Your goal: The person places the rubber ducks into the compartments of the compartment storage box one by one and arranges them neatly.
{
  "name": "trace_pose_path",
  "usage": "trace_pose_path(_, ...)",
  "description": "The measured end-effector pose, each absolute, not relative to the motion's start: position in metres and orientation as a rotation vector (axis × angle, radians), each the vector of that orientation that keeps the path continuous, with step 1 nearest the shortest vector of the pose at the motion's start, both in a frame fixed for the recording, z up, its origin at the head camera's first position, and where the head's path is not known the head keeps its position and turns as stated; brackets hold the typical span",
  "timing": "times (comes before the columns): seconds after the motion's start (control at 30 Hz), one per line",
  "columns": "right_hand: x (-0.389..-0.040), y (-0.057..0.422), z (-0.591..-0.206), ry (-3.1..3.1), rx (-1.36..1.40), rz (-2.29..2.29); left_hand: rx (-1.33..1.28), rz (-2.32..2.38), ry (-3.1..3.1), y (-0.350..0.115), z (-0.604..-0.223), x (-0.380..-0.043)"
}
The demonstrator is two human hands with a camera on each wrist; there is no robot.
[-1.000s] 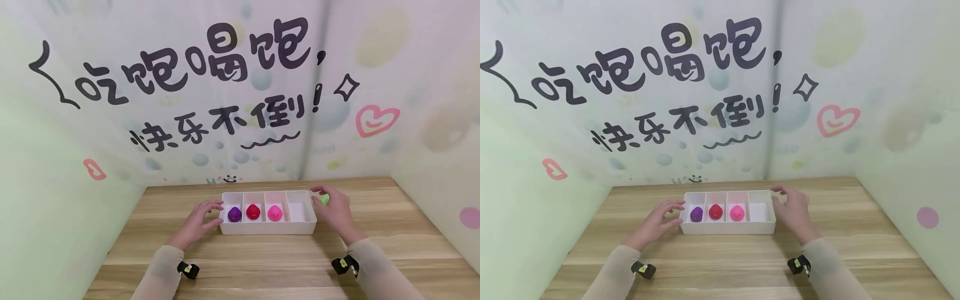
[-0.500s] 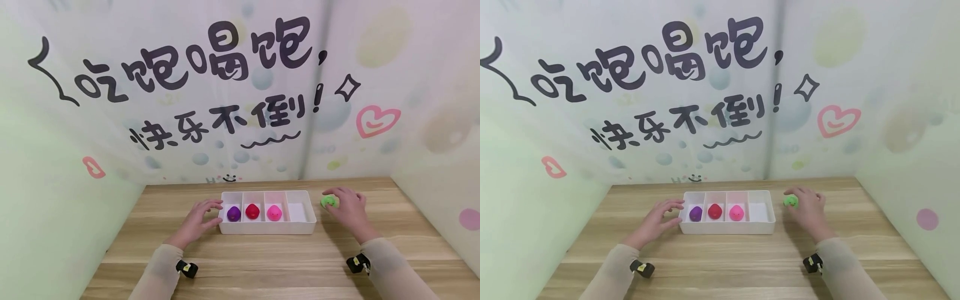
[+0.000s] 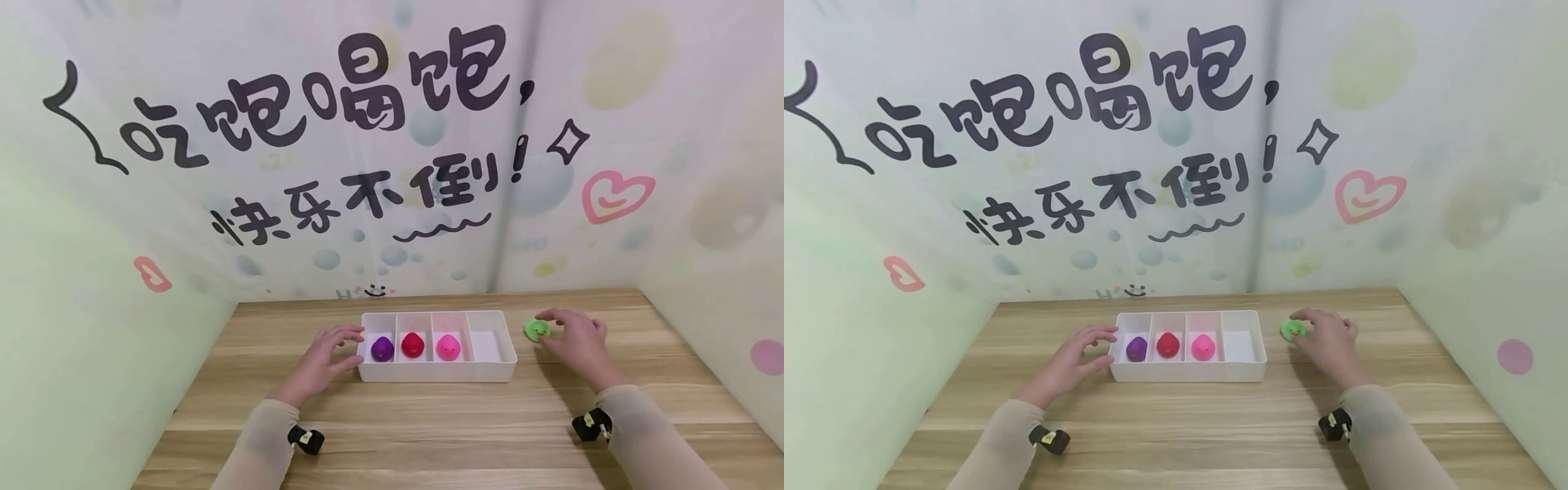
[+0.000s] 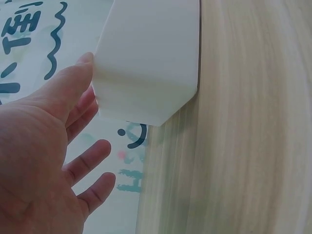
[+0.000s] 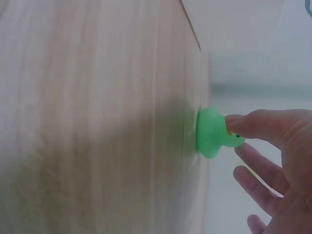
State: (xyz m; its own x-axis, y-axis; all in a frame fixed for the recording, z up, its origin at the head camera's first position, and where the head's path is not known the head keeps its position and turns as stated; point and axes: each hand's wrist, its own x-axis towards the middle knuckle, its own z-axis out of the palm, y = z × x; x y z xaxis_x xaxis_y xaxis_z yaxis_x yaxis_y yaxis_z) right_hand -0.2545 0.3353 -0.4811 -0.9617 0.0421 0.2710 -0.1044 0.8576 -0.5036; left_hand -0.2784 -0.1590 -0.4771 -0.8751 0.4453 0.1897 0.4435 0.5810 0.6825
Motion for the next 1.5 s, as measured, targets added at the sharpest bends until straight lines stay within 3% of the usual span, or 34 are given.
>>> trace_pose_path(0.57,-0.255,0.34,-0.491,-2.755,0.033,0.792,0.775,1.202,2.776,-0.158,-0.478,-0.278)
trace_pose_path(1.5,-0.257,0.301,-0.45,-2.584,0.202,0.68,0.734,1.205,2.766,-0.159,-0.475,-0.279)
